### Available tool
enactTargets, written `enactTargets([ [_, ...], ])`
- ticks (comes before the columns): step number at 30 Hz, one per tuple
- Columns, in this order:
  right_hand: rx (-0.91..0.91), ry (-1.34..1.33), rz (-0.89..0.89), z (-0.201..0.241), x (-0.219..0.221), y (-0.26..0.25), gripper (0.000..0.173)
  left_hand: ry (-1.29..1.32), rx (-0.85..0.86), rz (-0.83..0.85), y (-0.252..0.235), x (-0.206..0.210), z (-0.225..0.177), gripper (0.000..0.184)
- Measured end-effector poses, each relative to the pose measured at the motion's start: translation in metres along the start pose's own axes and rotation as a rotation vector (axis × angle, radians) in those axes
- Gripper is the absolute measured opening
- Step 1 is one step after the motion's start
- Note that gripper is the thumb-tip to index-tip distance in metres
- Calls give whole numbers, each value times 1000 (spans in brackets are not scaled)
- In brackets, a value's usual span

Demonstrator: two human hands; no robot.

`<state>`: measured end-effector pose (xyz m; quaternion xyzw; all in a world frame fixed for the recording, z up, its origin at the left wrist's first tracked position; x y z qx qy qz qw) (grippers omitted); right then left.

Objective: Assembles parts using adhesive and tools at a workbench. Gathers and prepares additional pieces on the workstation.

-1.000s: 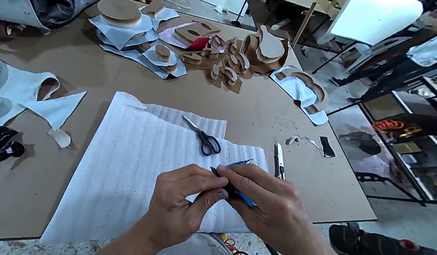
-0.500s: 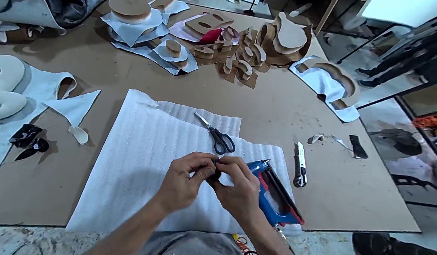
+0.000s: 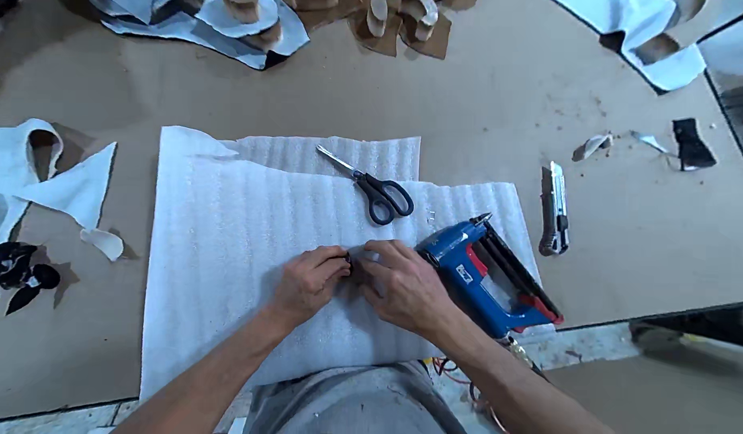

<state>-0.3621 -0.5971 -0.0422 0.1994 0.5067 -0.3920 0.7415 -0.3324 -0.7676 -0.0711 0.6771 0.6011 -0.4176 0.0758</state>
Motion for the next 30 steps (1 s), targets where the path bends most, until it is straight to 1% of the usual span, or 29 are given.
enactTargets([
  [2, 232, 83, -110, -11, -34, 25, 32, -16, 38, 9, 3, -5, 3, 14],
  [3, 378, 134, -155, -22, -50, 44, 37, -26, 51, 6, 5, -7, 4, 15],
  [5, 642, 182, -114, -46, -62, 84, 65, -39, 61, 6, 5, -6, 4, 16],
  [6, 728, 194, -72, -57, -59, 101, 79, -41, 60, 17, 4, -5, 4, 17],
  [7, 780, 199, -35, -65, -53, 113, 88, -38, 58, 33, 2, -4, 4, 18],
  [8, 794, 198, -8, -71, -50, 120, 92, -35, 54, 44, 1, -2, 2, 18],
  [10, 784, 171, 33, -83, -53, 118, 91, -34, 52, 56, -1, -1, 2, 19],
  [11, 813, 137, 73, -87, -59, 114, 90, -30, 49, 61, -2, -1, 3, 19],
  [13, 856, 103, 130, -82, -75, 107, 76, -17, 39, 70, -1, 0, 3, 21],
  [16, 771, 126, 102, -55, -104, 90, 44, 5, 22, 59, -2, 1, 4, 20],
  [18, 654, 9, 128, -25, -108, 76, 40, 27, 17, 67, -1, 0, 5, 21],
  [20, 474, -51, 147, -2, -99, 56, 30, 34, 27, 60, -2, -1, 8, 21],
  [21, 414, -50, 165, 5, -93, 48, 28, 35, 32, 54, -1, -2, 8, 21],
  [23, 351, -14, 204, 11, -83, 37, 29, 38, 30, 56, -1, -3, 8, 21],
  [26, 304, 42, 242, 11, -77, 28, 32, 33, 25, 74, -2, -3, 8, 21],
  [30, 278, 42, 258, 10, -74, 22, 31, 30, 25, 72, -3, -4, 7, 20],
])
Point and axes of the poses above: each hand's wrist, its own y-axis away from the middle knuckle, its own x-axis out of the palm, z = x × y, the point moved 6 cm from there along -y, towards the middle knuckle, and after that the axes turned 1 degree about x, right-handed, at the moved point
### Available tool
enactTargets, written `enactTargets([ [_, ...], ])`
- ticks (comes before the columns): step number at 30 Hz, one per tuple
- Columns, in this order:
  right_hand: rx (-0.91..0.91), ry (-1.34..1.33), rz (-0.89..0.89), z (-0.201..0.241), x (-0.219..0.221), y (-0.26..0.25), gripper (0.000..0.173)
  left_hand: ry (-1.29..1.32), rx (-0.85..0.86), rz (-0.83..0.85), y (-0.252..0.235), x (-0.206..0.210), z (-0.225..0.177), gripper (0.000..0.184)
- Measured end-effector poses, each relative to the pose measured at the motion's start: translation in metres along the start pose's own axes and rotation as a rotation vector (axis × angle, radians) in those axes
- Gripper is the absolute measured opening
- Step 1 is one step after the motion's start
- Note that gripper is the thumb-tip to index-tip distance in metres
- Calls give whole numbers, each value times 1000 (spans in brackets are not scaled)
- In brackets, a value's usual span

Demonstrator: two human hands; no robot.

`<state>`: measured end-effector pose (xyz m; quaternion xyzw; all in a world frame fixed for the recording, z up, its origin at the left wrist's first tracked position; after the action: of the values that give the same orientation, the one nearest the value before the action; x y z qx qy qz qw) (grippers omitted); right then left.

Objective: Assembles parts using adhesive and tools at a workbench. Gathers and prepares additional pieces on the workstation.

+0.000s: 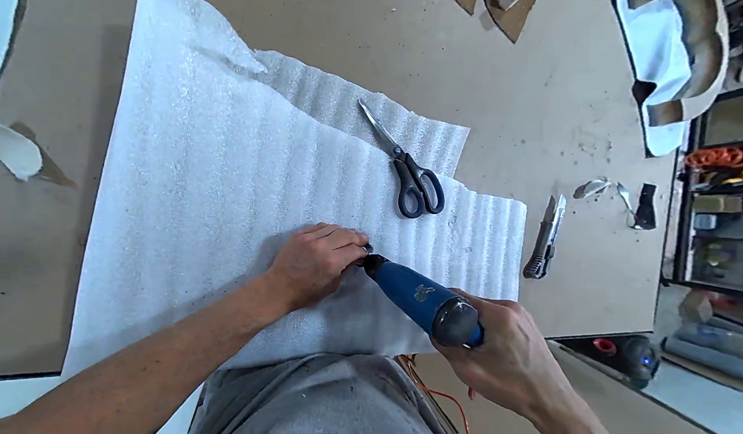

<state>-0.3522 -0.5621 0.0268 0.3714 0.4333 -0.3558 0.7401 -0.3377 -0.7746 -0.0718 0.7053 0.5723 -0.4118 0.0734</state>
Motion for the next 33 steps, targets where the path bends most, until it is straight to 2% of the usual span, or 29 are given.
enactTargets([
  [8, 8, 62, 65, 2, 1, -7, 35, 13, -2, -11, 1, 2, -3, 18],
  [13, 80, 15, 33, -8, -4, 3, 27, -15, -3, -10, -1, 3, -4, 20],
  [18, 302, 13, -75, -66, -57, 61, 48, -33, -45, -16, 2, 5, -3, 26],
  [21, 382, 55, -108, -102, -53, 79, 72, -78, -56, -16, 1, 8, -4, 20],
  [23, 392, 54, -170, -123, -37, 77, 79, -95, -65, -25, 1, 9, -6, 31],
  [26, 368, 26, -263, -143, -11, 64, 73, -109, -183, 12, -6, 6, -6, 66],
  [27, 351, 12, -284, -147, -3, 60, 71, -32, -269, 11, -9, 4, -8, 69],
  [28, 340, -19, -282, -149, 4, 56, 71, 153, -403, -17, -12, 1, -11, 67],
  [30, 330, -81, -217, -151, 12, 50, 74, 826, -644, -193, -21, -7, -24, 62],
  [31, 321, -78, -180, -151, 15, 49, 75, 1186, -649, -273, -27, -11, -36, 55],
  [33, 329, -81, -96, -153, 13, 48, 76, 1700, -497, -299, -39, -18, -63, 54],
])
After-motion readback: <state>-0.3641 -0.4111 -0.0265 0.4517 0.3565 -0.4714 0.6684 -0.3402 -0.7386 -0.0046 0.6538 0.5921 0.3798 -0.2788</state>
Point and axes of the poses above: each hand's wrist, its own y-axis away from the middle knuckle, its own x-axis out of the palm, z = x × y, the point moved 6 cm from there along -y, towards the middle knuckle, and after that the axes turned 1 degree about x, right-handed, at the moved point
